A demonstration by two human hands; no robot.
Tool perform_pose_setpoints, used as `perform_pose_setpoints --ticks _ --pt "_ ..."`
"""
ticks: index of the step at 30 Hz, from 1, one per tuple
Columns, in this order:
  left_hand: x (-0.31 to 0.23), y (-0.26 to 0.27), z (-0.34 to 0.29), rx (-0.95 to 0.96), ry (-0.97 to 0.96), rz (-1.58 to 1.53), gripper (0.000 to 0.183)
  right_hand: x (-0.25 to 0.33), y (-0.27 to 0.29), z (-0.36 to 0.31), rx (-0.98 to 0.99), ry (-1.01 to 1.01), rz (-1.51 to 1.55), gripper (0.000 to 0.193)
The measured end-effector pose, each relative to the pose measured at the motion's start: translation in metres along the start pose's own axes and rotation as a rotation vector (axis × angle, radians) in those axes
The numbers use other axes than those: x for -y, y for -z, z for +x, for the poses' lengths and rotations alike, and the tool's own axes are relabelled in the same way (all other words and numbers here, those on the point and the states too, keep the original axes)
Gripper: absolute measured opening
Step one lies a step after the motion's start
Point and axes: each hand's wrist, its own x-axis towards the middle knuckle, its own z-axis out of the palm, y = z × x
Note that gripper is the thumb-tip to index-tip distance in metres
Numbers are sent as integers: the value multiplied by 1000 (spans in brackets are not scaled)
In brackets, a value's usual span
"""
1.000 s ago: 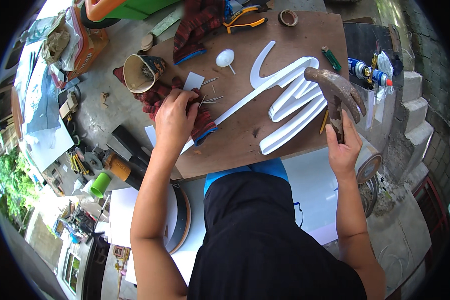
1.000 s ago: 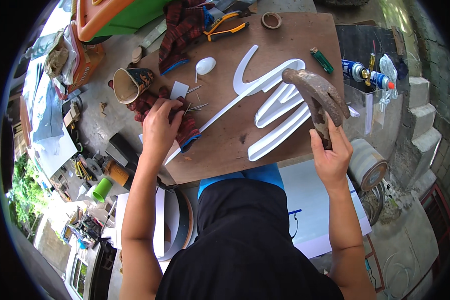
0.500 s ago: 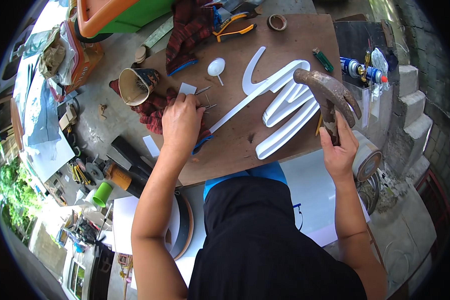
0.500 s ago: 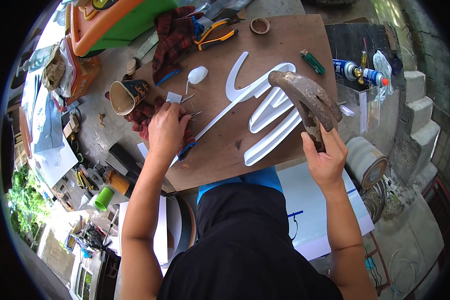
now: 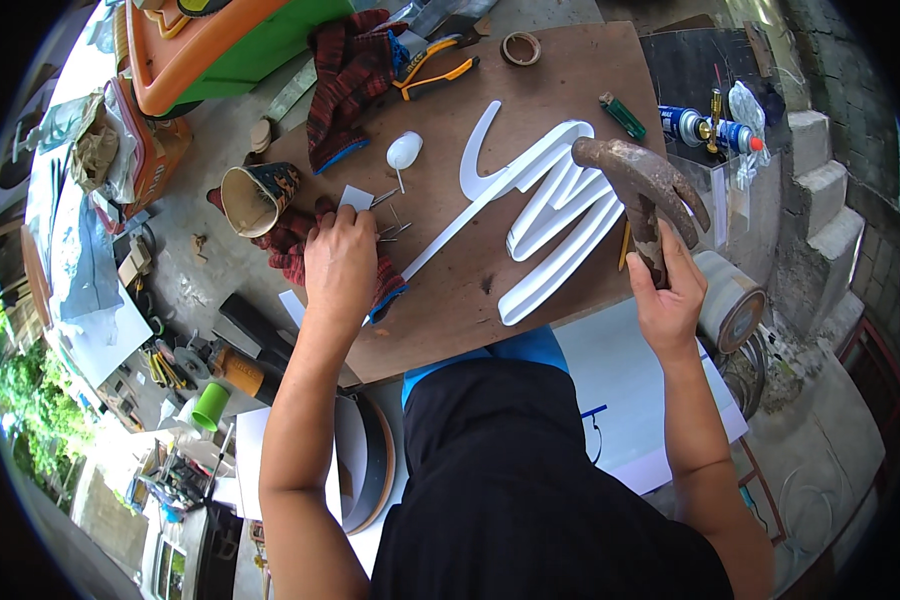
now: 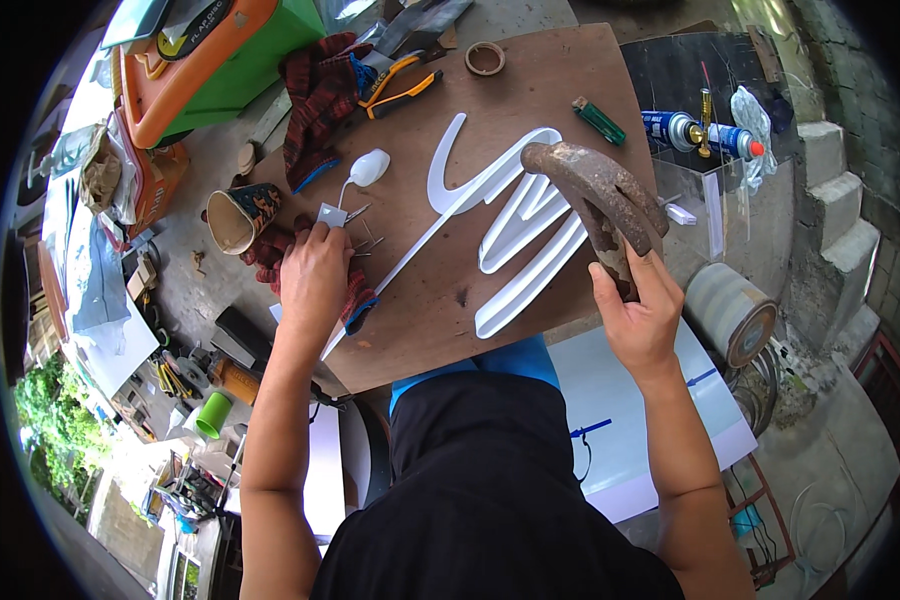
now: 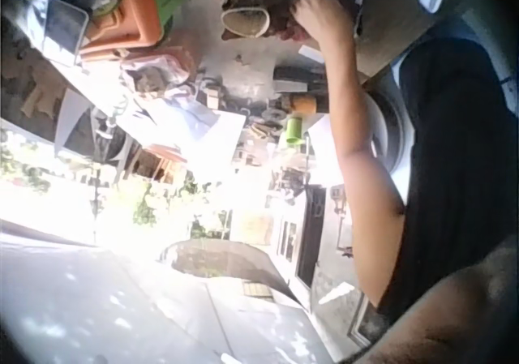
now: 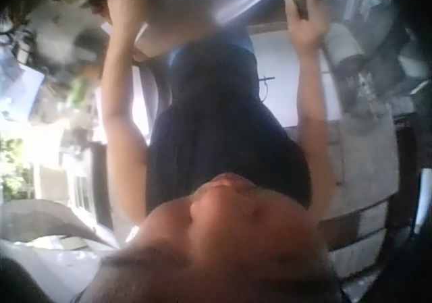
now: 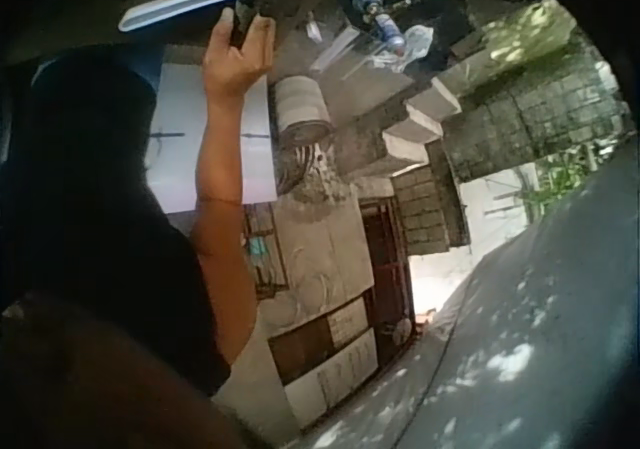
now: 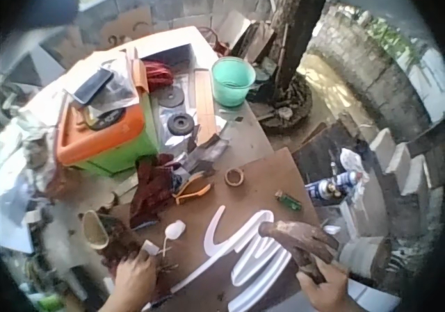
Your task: Assembling a channel letter sign by hammering the trim components into the backplate and adjusting the fit.
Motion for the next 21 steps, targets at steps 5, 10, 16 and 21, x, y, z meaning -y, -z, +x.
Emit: perform_pose_setpoints --ticks 5,10,16,21 --pt "0 7 -3 -20 60 -76 12 -1 1 0 2 -7 -1 43" --pt "-3 22 -5 -19 134 -333 15 -4 -1 0 7 -22 -5 41" --pt "-22 31 6 -10 118 -687 19 -5 1 -2 62 -52 14 48" --pt "-55 9 40 -107 -55 -872 15 -8 -3 -2 57 -82 65 47"
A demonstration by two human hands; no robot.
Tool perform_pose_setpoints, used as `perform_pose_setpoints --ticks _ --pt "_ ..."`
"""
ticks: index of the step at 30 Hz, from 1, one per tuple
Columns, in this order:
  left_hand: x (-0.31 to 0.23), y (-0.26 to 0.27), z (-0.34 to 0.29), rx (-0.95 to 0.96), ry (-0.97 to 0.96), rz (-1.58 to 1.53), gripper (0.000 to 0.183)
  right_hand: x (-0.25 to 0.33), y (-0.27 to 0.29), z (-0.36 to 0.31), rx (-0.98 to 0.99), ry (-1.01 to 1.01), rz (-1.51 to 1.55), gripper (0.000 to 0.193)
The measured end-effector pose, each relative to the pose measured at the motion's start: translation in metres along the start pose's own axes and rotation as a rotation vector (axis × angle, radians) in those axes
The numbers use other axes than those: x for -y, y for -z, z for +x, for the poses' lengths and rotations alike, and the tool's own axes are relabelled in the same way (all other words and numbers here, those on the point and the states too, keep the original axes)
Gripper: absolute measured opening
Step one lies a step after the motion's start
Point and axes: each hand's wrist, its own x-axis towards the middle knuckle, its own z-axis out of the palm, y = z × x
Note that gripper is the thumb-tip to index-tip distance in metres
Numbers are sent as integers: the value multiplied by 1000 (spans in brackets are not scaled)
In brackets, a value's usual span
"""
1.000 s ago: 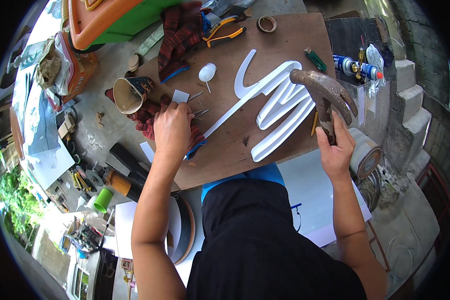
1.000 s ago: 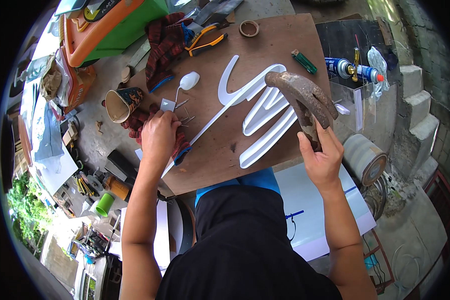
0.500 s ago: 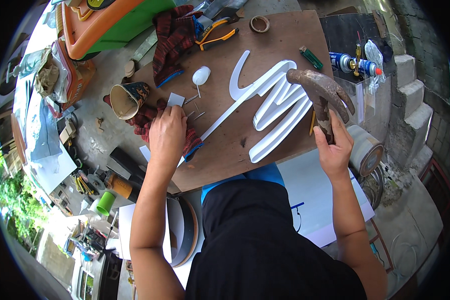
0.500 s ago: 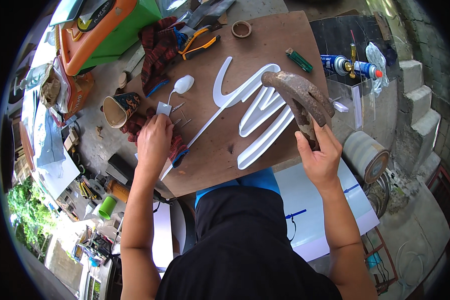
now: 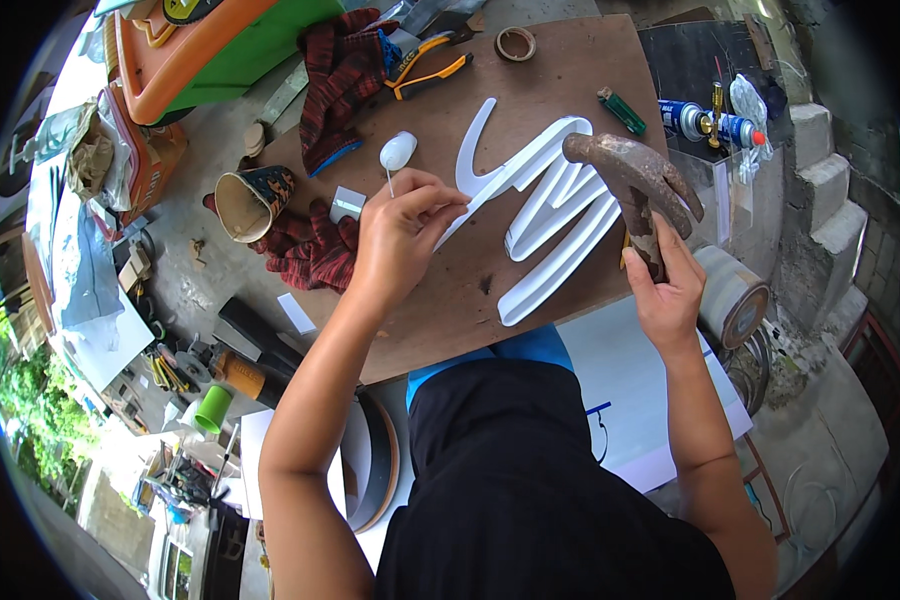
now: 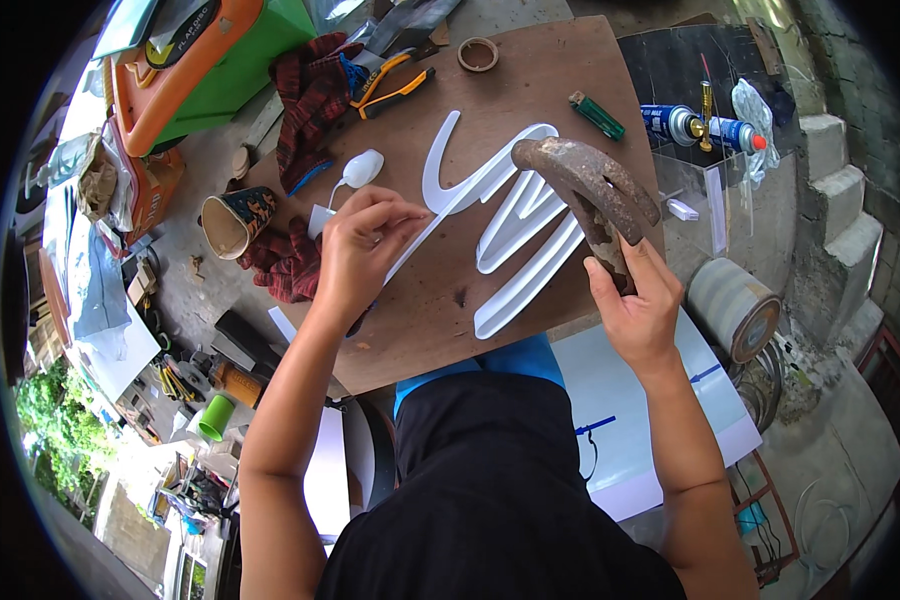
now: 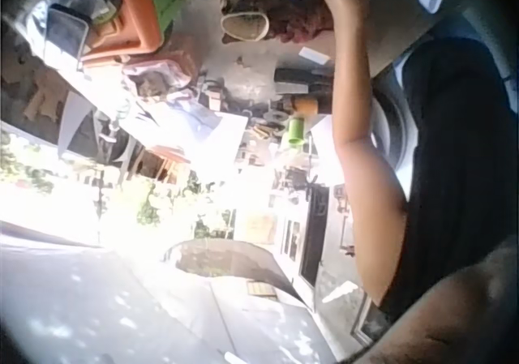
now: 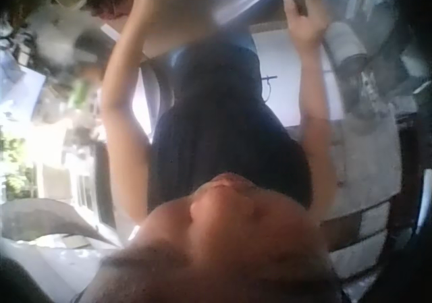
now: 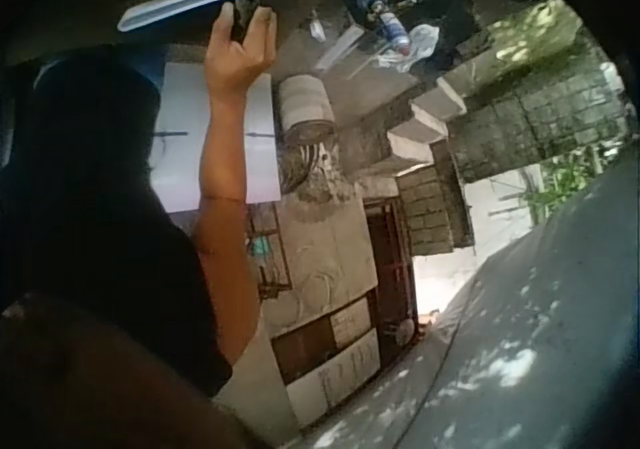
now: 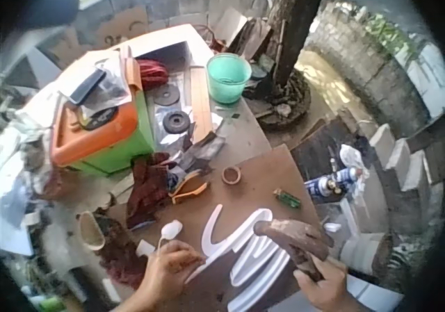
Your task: Assembling a channel letter sign by hammering the trim components into the backplate and adjusting the fit.
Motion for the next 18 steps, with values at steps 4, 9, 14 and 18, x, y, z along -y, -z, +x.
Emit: perform_pose_setpoints --ticks 4,9,14,18 --pt "8 -27 25 32 -25 -116 16 1 -2 2 -23 45 -25 47" --pt "21 -39 37 -2 -118 -41 13 6 -5 6 17 47 -16 41" --pt "30 -40 36 13 -134 -6 11 4 -16 13 18 103 47 45" --pt "34 -41 35 25 -150 15 11 7 -19 17 100 100 50 49"
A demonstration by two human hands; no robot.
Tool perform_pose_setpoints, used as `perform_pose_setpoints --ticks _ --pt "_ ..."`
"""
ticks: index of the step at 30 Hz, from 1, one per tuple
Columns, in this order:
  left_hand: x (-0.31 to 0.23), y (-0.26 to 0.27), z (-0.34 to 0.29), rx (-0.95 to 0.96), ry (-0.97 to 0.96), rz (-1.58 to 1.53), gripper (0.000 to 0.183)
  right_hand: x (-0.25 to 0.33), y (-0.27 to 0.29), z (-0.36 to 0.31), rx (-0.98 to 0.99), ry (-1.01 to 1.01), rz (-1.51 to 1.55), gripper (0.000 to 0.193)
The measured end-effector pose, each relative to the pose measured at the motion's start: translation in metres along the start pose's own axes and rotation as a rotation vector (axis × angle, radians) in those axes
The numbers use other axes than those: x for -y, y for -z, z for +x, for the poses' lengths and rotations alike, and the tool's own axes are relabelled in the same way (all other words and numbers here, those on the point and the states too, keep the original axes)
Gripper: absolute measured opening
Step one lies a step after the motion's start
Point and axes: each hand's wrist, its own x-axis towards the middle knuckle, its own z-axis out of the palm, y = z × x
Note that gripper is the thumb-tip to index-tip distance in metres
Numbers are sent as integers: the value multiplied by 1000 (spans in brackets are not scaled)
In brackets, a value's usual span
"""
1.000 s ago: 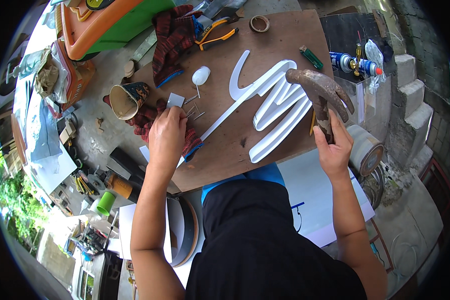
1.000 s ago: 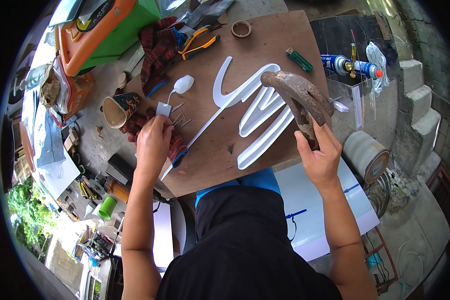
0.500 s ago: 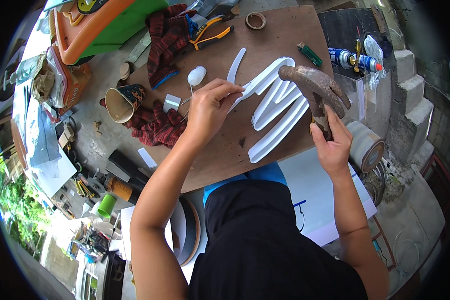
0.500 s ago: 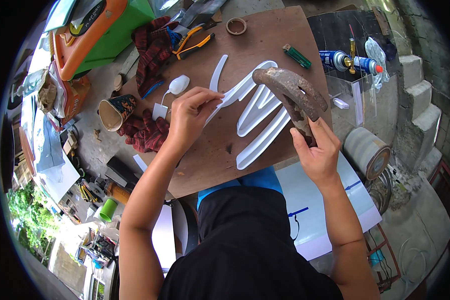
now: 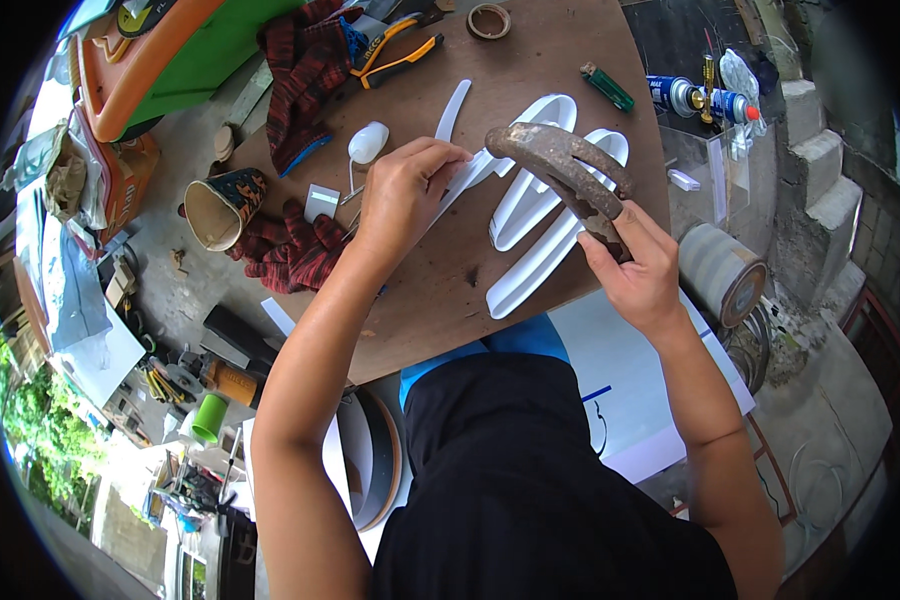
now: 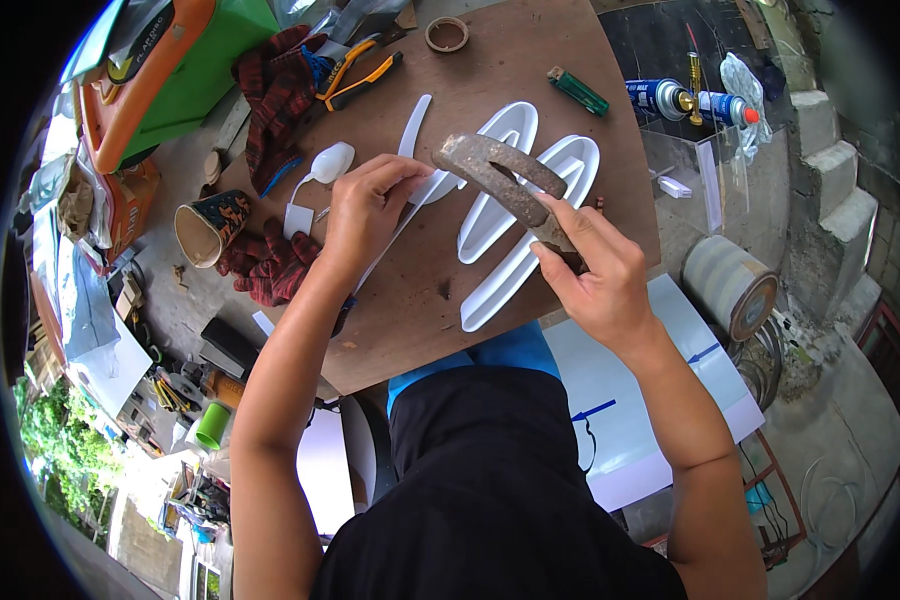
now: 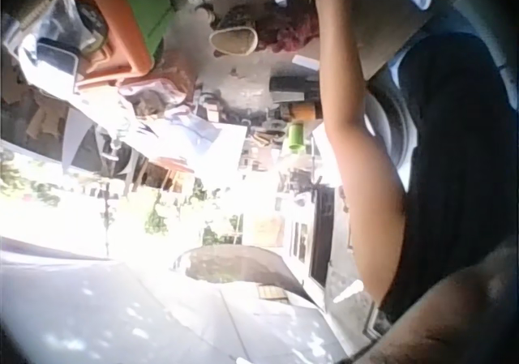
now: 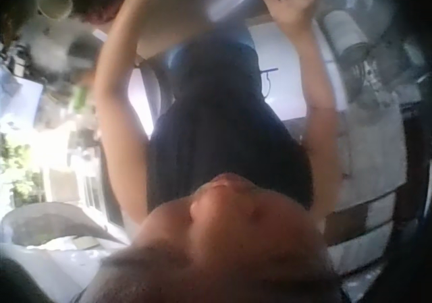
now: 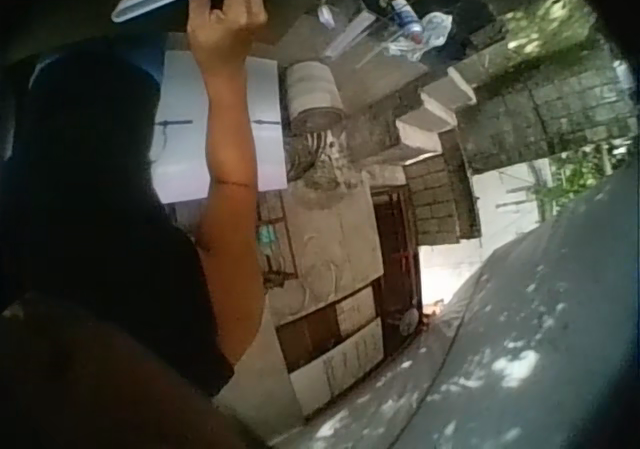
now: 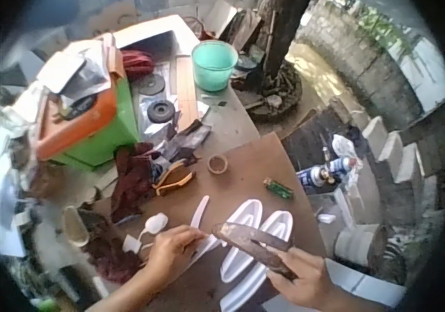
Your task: Assembling a channel letter sign by hammering the trim components into the backplate and adjusting the fit.
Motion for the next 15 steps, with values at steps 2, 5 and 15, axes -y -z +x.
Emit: perform_pose_setpoints --ticks 2,5,15 --pt "2 -2 0 -1 -3 -8 11 -1 -3 1 -3 7 11 49" --pt "3 0 0 7 -21 0 10 -4 -7 3 -12 35 5 49" --pt "3 -1 1 -5 -42 43 8 -3 -6 5 -1 -1 -10 50"
